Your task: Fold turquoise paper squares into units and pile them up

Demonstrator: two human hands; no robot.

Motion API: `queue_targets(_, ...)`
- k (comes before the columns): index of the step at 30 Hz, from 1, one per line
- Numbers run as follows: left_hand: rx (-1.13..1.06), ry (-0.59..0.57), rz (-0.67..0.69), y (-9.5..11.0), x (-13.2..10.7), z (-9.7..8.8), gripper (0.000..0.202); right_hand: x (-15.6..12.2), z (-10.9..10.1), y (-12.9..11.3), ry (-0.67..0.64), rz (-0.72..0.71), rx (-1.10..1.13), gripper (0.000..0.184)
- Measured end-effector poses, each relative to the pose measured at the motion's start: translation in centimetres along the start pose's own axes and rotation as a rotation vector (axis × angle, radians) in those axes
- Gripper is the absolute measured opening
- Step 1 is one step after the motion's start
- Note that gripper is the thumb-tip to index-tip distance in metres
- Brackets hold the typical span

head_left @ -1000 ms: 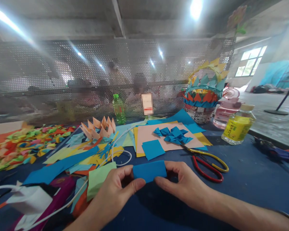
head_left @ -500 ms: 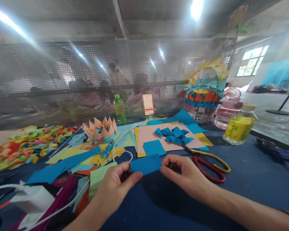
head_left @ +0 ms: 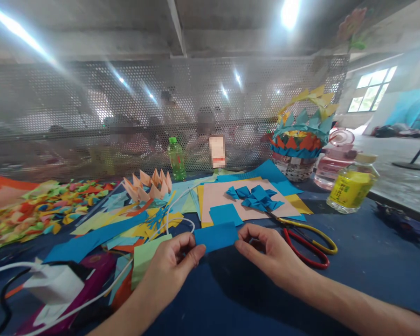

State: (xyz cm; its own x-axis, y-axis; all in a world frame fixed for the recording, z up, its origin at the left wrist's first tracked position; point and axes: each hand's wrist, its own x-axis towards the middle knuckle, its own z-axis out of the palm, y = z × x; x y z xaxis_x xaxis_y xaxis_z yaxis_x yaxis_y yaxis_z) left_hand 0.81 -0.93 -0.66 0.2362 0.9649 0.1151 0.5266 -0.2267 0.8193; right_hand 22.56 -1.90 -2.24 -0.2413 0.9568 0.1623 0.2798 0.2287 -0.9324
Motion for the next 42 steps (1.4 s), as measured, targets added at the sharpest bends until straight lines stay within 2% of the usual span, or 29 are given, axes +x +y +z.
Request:
queue_targets(10, -0.075, 0.012, 0.014, 0.1, 0.0, -0.2, 0.026, 0.1, -0.1, 0.1, 0.013, -0.018, -0.012, 0.025)
queue_targets(17, -0.192, 0.102, -0.045, -0.1, -0.5, -0.2, 0.036, -0.1, 0.1, 0.5, -0.014, -0.097, -0.075, 0.02)
queue_targets(21, -0.288, 0.069, -0.094, -0.3, -0.7, -0.2, 0.04, -0.1, 0.1, 0.7, -0.013, -0.109, -0.107, 0.02)
queue_targets(26, -0.393, -0.012, -0.117, -0.7, -0.7, 0.0, 0.028, -0.2, 0.0, 0.5, 0.006, -0.173, -0.176, 0.019)
queue_targets(29, -0.366, -0.025, -0.115, -0.7, -0.6, 0.1, 0.025, -0.2, 0.0, 0.5, 0.024, -0.206, -0.209, 0.018)
queue_targets(34, -0.294, -0.039, -0.037, -0.5, -0.7, 0.3, 0.022, -0.3, -0.1, 0.6, 0.028, -0.238, -0.231, 0.014)
queue_targets(42, -0.134, -0.044, 0.013, -0.7, -0.6, 0.6, 0.025, -0.2, 0.0, 0.9, 0.028, -0.295, -0.277, 0.012)
